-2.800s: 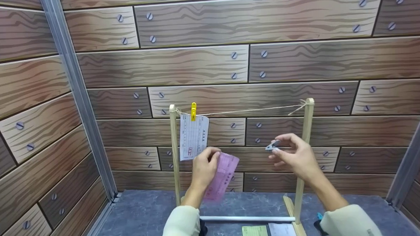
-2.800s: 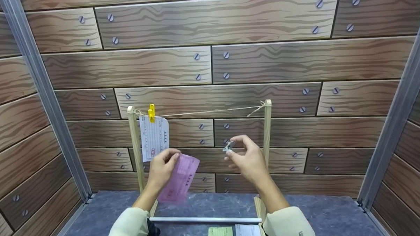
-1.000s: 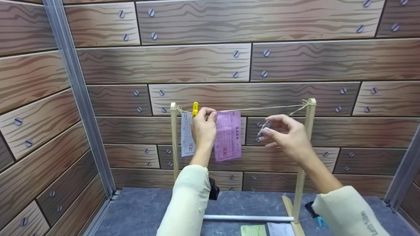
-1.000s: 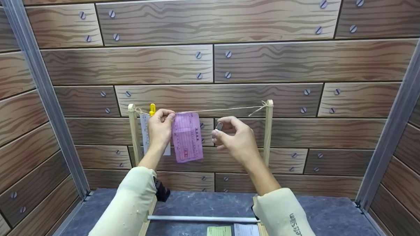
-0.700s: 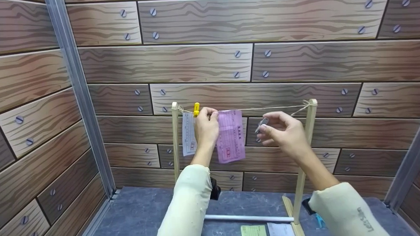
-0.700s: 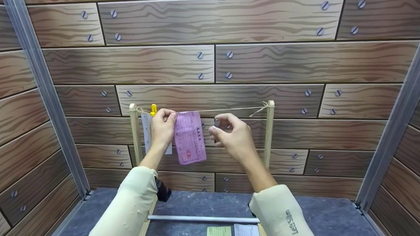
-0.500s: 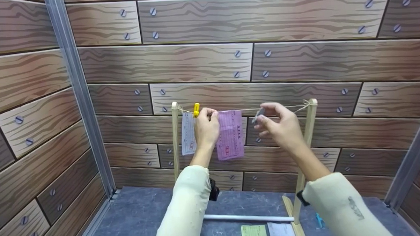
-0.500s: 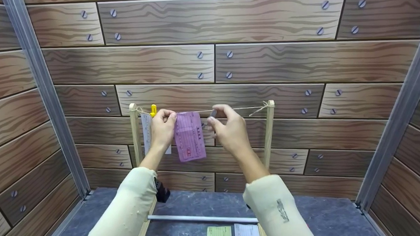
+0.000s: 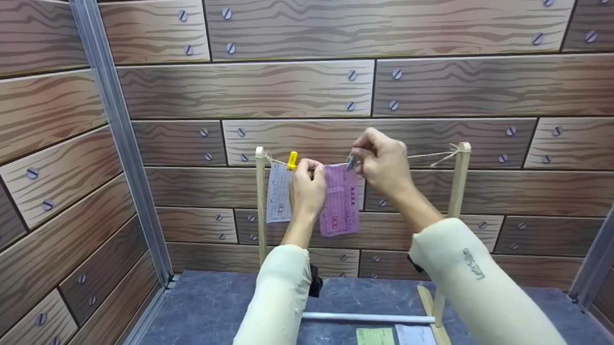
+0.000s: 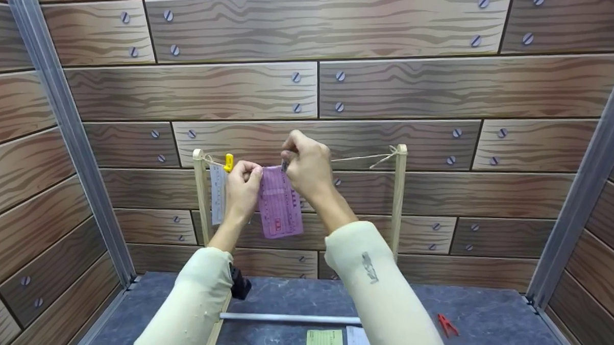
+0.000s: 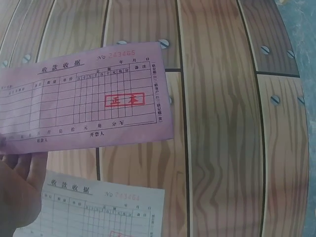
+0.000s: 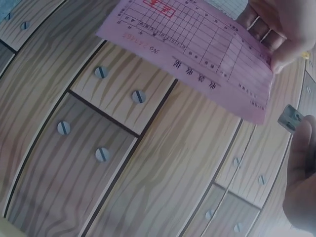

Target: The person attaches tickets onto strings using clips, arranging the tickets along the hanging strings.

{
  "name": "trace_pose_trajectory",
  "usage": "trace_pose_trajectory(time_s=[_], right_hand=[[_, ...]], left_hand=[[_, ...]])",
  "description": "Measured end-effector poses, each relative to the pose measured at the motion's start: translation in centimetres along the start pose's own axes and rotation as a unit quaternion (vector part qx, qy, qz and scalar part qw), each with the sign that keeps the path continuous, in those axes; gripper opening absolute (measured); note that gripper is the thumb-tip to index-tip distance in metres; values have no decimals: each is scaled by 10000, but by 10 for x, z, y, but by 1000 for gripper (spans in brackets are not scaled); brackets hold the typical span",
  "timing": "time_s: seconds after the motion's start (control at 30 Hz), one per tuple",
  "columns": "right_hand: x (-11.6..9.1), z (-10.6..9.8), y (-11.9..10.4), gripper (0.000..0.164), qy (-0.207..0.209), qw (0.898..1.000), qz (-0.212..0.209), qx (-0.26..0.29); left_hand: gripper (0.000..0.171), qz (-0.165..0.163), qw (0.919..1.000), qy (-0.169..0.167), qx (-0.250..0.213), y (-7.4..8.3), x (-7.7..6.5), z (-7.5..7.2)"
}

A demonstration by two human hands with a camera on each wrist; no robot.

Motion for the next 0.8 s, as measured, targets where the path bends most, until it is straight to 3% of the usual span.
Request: trace_pose_trajectory(time_s=[0.2,0.43,0.8], right_hand=[[7,20,-3,10,-58,9975,-356,-607],[12,30,-4,10,-346,9878,-162,-1509],[9,33,5,10,-710,9802,113,-1847]], left_hand=[[5,115,9999,39,-79,0,-2,0],[5,41,10000,19,63,0,-4,1],[6,1,10000,-25,14,1,-4,-1]])
Point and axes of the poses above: each hand's wrist, its own x-axis towards the middle knuckle, its own z-axis out of the palm, y = z × x, the point moved 3 cm from there along x, towards the middle knuckle, and after that the axes turned 1 degree about z, right-handed, at the moved point
